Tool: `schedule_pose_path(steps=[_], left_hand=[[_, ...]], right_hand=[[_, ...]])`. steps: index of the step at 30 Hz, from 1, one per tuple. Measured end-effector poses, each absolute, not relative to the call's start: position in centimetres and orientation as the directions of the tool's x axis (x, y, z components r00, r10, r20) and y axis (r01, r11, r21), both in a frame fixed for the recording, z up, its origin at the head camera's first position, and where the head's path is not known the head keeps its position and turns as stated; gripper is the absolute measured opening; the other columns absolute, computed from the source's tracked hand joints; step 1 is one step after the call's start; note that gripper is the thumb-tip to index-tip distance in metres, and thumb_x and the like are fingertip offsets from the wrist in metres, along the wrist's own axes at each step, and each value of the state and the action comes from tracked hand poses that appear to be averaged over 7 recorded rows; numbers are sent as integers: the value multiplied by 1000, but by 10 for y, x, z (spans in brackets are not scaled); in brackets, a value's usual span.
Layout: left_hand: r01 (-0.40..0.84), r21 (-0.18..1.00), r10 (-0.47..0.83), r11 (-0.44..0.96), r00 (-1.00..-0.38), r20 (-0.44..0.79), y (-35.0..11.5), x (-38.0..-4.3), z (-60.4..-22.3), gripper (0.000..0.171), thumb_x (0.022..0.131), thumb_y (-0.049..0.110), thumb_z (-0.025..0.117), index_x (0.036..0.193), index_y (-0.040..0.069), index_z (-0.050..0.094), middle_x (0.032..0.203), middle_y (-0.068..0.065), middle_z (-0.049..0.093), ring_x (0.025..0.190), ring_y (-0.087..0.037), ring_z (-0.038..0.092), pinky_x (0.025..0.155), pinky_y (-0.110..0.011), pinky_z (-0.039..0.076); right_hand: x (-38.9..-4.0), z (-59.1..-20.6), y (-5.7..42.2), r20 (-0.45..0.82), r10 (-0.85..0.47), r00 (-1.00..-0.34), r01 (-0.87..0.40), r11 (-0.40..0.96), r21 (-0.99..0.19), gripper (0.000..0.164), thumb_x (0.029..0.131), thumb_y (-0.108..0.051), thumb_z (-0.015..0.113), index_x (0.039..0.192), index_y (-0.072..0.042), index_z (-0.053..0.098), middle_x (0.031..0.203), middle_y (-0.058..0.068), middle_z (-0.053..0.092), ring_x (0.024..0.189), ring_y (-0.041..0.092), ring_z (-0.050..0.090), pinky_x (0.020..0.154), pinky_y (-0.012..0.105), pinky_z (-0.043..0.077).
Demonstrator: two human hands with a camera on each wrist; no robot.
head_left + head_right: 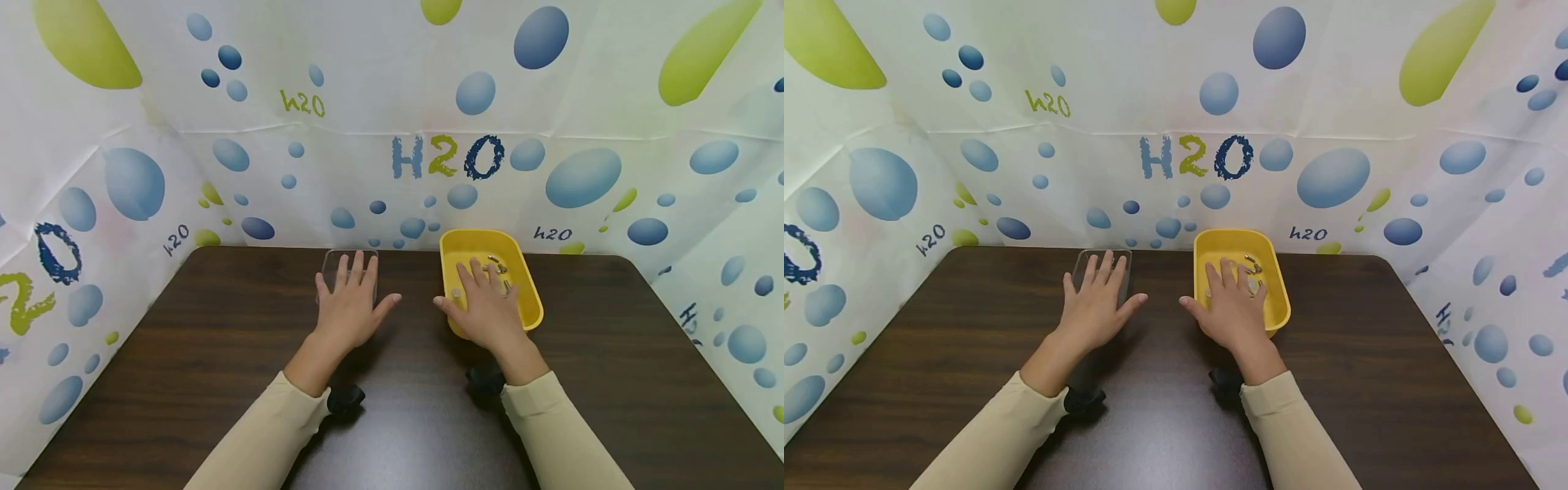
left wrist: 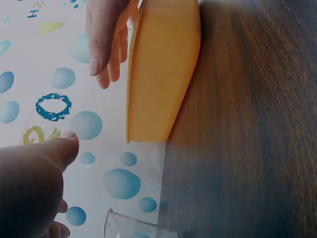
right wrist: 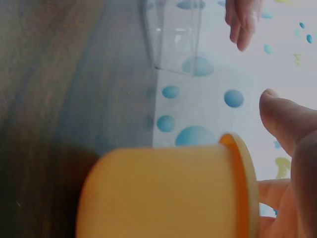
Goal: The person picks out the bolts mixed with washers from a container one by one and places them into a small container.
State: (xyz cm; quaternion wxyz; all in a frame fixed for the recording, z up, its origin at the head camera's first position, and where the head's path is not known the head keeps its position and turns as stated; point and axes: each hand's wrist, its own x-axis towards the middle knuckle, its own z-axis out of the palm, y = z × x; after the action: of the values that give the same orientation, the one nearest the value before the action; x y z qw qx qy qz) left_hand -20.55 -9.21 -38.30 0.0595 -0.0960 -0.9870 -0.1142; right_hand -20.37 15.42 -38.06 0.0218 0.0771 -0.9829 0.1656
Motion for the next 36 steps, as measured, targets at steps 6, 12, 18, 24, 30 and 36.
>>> schedule_pose_path(steps=[6,12,18,24,30,36], left_hand=[[230,278,189,932,-968,167,-91,-206,-377,85,95,69,37,159,17,18,166,-11,12,153,-35,6,115,-71,2],[262,295,204,919,-956,212,-91,-207,-373,81,96,65,41,158,14,24,164,-12,19,152,-35,13,116,-68,8],[299,321,230,899,-944,237,-87,-205,-371,78,98,61,42,157,14,26,164,-10,22,152,-31,16,118,-64,11],[315,341,236,886,-938,253,-84,-204,-371,76,98,60,42,157,14,27,164,-9,22,152,-30,17,119,-62,10],[368,383,280,847,-922,267,-78,-203,-369,75,98,59,43,155,13,30,163,-8,24,151,-29,19,119,-62,11],[441,482,341,757,-896,284,-60,-201,-372,73,99,55,48,154,11,33,162,-9,28,150,-30,22,120,-58,16]], right_hand=[[-208,-373,168,117,-137,-984,-171,911,-374,82,93,-65,47,154,-12,33,160,17,27,147,42,19,109,76,13],[-210,-366,184,140,-108,-984,-156,903,-401,72,95,-55,52,150,-8,40,154,18,40,140,39,37,114,63,26],[-213,-363,196,138,-43,-989,-99,894,-436,70,96,-53,53,148,-9,43,149,17,46,133,41,43,112,60,32],[-216,-360,206,106,-16,-994,-63,882,-466,68,97,-54,50,149,-11,43,148,17,47,135,41,41,110,62,33],[-216,-357,216,87,19,-996,-27,867,-498,72,98,-54,49,149,-5,40,146,22,46,130,41,44,109,60,35],[-218,-361,226,80,47,-996,-4,841,-541,61,100,-39,53,148,-3,42,144,22,48,133,42,44,111,58,35]])
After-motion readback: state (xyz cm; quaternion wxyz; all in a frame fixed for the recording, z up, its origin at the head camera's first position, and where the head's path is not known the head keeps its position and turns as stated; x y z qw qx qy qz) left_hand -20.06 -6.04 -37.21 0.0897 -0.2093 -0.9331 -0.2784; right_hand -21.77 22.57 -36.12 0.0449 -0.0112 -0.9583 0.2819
